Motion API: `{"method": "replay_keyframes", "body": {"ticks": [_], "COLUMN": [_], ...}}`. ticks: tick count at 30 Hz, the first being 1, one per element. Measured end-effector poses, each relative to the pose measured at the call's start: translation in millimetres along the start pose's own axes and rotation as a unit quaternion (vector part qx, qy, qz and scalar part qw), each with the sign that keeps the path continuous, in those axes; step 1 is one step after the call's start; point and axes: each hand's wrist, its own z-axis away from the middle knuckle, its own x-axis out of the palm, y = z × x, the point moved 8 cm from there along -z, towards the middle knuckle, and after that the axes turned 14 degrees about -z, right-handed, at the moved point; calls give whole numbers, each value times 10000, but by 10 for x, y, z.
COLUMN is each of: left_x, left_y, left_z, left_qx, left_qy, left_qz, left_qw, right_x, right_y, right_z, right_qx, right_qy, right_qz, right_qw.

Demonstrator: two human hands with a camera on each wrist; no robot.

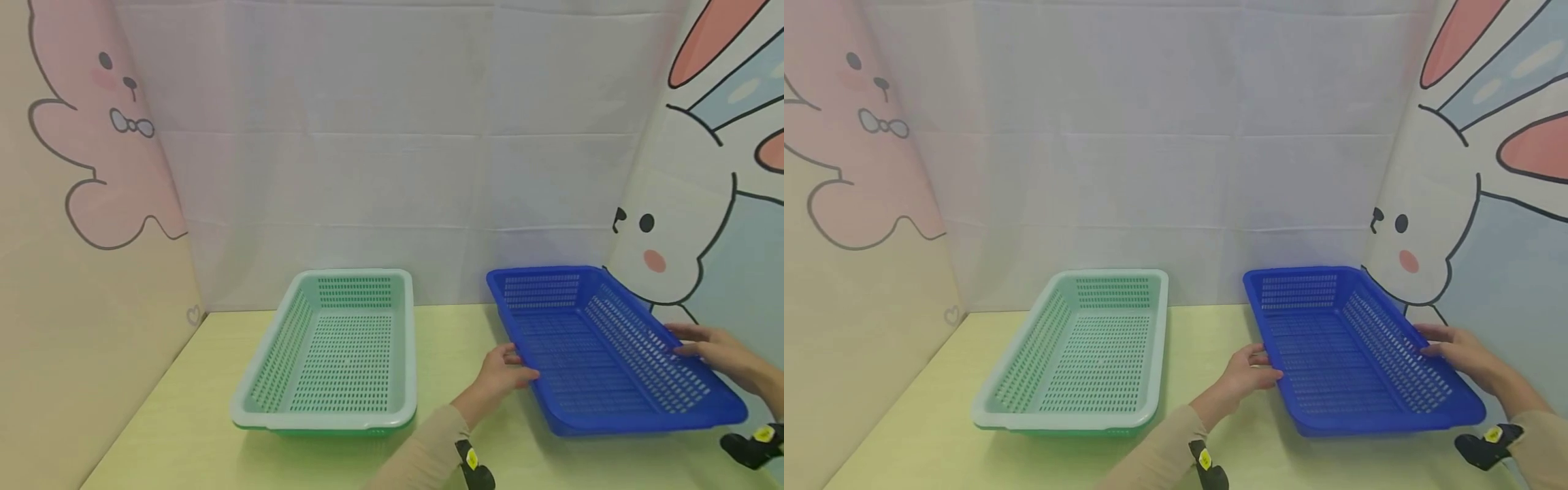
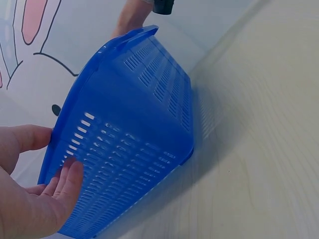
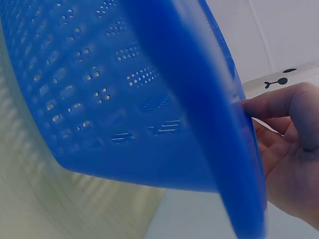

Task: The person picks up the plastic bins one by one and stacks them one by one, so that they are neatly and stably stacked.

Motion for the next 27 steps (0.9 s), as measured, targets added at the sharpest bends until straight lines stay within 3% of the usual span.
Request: {"method": "replay_keyframes", "body": {"ticks": [9, 27], "left_x": [-69, -116], "left_y": [16, 29], "left_z": [11, 40], "left_qx": [2, 116], "left_qy": [-13, -168], "left_qz": [-104, 16], "left_qw": [9999, 9998], "right_x": [72, 37], "right_y": [-76, -158], "right_z": [13, 13], "right_qx": [-12, 1], "right_qy": [-162, -121], "right_qz": [-277, -233], "right_qw": [9995, 9997]}}
